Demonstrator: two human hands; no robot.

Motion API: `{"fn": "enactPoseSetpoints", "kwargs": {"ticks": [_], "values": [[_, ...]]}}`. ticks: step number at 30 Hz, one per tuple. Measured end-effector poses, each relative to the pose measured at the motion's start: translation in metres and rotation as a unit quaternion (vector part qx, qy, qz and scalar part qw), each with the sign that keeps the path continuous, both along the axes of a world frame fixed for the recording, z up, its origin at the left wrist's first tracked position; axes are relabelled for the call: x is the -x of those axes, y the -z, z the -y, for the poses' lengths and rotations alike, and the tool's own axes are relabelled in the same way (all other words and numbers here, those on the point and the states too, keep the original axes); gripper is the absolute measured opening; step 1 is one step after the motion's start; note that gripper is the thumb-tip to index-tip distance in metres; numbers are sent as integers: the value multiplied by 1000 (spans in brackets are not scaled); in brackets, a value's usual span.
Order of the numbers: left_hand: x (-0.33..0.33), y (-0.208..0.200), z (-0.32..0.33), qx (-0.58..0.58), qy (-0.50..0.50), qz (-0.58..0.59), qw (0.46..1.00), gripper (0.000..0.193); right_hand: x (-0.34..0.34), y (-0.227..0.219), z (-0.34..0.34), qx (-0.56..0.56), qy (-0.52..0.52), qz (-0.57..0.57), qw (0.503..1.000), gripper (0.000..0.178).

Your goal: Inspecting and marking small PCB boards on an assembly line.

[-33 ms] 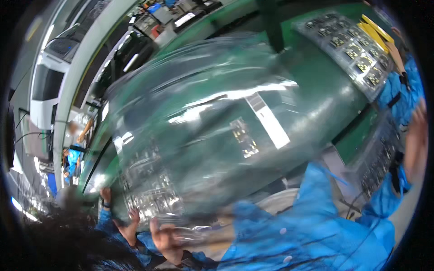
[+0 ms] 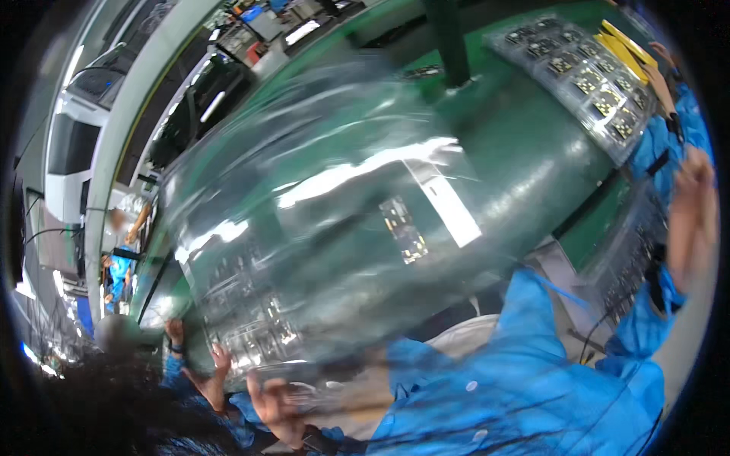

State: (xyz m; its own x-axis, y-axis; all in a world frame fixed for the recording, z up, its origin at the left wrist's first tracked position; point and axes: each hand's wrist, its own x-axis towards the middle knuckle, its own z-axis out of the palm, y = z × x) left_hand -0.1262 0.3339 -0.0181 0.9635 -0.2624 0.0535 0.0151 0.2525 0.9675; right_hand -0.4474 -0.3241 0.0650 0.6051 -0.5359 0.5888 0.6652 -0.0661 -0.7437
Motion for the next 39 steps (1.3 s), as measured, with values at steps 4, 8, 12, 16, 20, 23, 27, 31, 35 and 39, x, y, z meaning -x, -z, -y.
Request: {"fn": "enactPoseSetpoints", "kwargs": {"ticks": [4,8,12,16,20,23,27,31,35,39], "values": [[-7,28,-29,-22,-77,-23,997,78,-127,28,-55,-69,120,-194,971,24],[-1,53,-23,-89,-177,29,980,74,-262,48,-77,-10,-45,-324,945,22],[-1,54,21,-209,-253,109,938,70,-334,83,-95,-35,-187,-334,923,20],[-4,50,88,-317,-311,194,875,66,-374,99,-101,-18,-205,-394,896,20],[-16,41,161,-415,-367,285,782,62,-403,125,-99,2,-250,-382,890,20],[-22,8,221,-420,-159,280,849,61,-407,114,-103,8,-242,-390,889,20],[-70,6,315,-442,231,365,786,67,-403,124,-106,-50,-252,-389,885,17],[-81,13,336,-514,274,342,738,68,-399,121,-108,-32,-222,-412,883,16],[-80,16,335,-546,276,380,694,68,-401,109,-110,69,-197,-458,864,21],[-80,18,334,-548,273,396,684,68,-402,103,-106,98,-212,-483,844,12]]}}
